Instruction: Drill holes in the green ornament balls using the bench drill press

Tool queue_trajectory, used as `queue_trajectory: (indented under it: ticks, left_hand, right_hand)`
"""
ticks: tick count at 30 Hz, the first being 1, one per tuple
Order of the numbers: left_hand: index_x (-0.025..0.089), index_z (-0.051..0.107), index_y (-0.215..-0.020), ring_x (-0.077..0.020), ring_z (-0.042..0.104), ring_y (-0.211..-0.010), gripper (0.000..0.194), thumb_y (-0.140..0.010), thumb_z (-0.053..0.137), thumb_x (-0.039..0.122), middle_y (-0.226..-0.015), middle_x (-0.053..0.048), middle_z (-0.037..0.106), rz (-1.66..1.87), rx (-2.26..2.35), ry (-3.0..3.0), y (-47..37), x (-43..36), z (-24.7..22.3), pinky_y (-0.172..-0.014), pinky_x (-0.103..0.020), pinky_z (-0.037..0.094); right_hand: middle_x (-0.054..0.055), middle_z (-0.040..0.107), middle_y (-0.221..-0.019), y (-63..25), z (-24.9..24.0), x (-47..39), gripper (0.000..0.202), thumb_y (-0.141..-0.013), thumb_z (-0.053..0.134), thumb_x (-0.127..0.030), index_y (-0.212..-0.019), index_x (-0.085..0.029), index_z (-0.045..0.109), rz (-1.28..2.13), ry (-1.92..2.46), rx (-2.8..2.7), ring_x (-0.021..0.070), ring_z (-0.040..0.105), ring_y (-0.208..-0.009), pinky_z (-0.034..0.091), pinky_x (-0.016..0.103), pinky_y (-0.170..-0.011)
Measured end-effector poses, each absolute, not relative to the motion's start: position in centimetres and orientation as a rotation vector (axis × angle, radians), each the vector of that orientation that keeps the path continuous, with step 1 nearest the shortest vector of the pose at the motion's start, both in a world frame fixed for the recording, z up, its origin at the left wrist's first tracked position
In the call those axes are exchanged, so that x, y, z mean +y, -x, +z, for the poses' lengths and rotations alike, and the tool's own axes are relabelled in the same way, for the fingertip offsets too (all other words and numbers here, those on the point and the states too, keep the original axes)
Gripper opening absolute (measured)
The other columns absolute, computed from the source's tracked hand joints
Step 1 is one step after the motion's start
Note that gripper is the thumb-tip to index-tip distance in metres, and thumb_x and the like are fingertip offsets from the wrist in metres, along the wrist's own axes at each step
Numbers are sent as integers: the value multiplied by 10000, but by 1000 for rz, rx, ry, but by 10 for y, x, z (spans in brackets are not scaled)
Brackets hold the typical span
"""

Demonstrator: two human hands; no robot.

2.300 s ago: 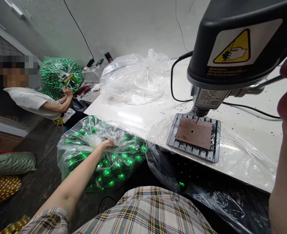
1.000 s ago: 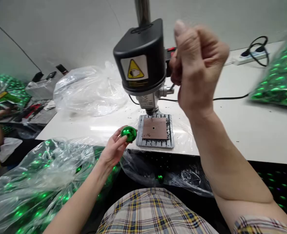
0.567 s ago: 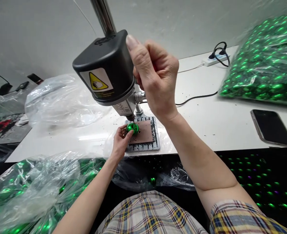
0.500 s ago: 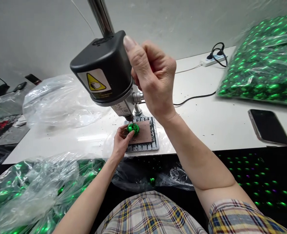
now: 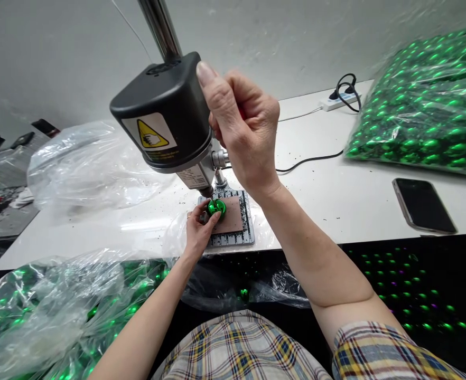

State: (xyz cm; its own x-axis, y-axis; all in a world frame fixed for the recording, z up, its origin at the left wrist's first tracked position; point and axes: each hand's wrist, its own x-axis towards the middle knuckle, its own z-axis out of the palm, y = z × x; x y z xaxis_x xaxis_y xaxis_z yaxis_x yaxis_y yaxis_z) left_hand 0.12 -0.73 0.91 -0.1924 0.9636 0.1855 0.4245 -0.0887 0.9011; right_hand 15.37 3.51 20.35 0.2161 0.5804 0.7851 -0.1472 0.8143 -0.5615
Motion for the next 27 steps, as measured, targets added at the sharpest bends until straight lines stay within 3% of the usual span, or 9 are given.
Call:
queue_trajectory:
  ticks: [3, 8, 16, 27]
  left_hand:
    - [247, 668, -1158, -224, 546, -1075, 519, -674, 811, 366, -1077, -69, 626, 1278, 1638, -1588, -4, -7, 6, -970, -368, 448]
    - [256, 663, -1155, -235, 534, -1107, 512, -675, 812, 351, -1100, -67, 612, 1279, 1624, -1648, -5, -7, 4, -983, -378, 446]
    - [255, 661, -1162, -242, 518, -1117, 521, -675, 816, 359, -1090, -69, 620, 1273, 1614, -1680, -2, -8, 3, -1001, -388, 430]
    - [234, 659, -1143, -245, 514, -1106, 508, -672, 822, 331, -1090, -62, 658, 1290, 1583, -1718, -3, -9, 4, -1008, -403, 410]
  right_hand:
    - [-25, 320, -502, -155, 203, 35, 469, -920, 566, -382, -610, -166, 288, 510, 439, -1284, 62, 285, -416, 258, 223, -384]
    - [-33, 337, -496, -154, 204, 34, 424, -941, 543, -268, -601, -162, 313, 542, 417, -1248, 47, 289, -406, 247, 210, -371]
    - [-35, 311, -474, -150, 195, 32, 491, -903, 612, -306, -560, -150, 297, 524, 327, -1214, 42, 242, -400, 211, 229, -382]
    - [-6, 270, -465, -150, 184, 8, 587, -873, 640, -358, -536, -134, 214, 412, 470, -1241, 74, 286, -422, 211, 281, -415]
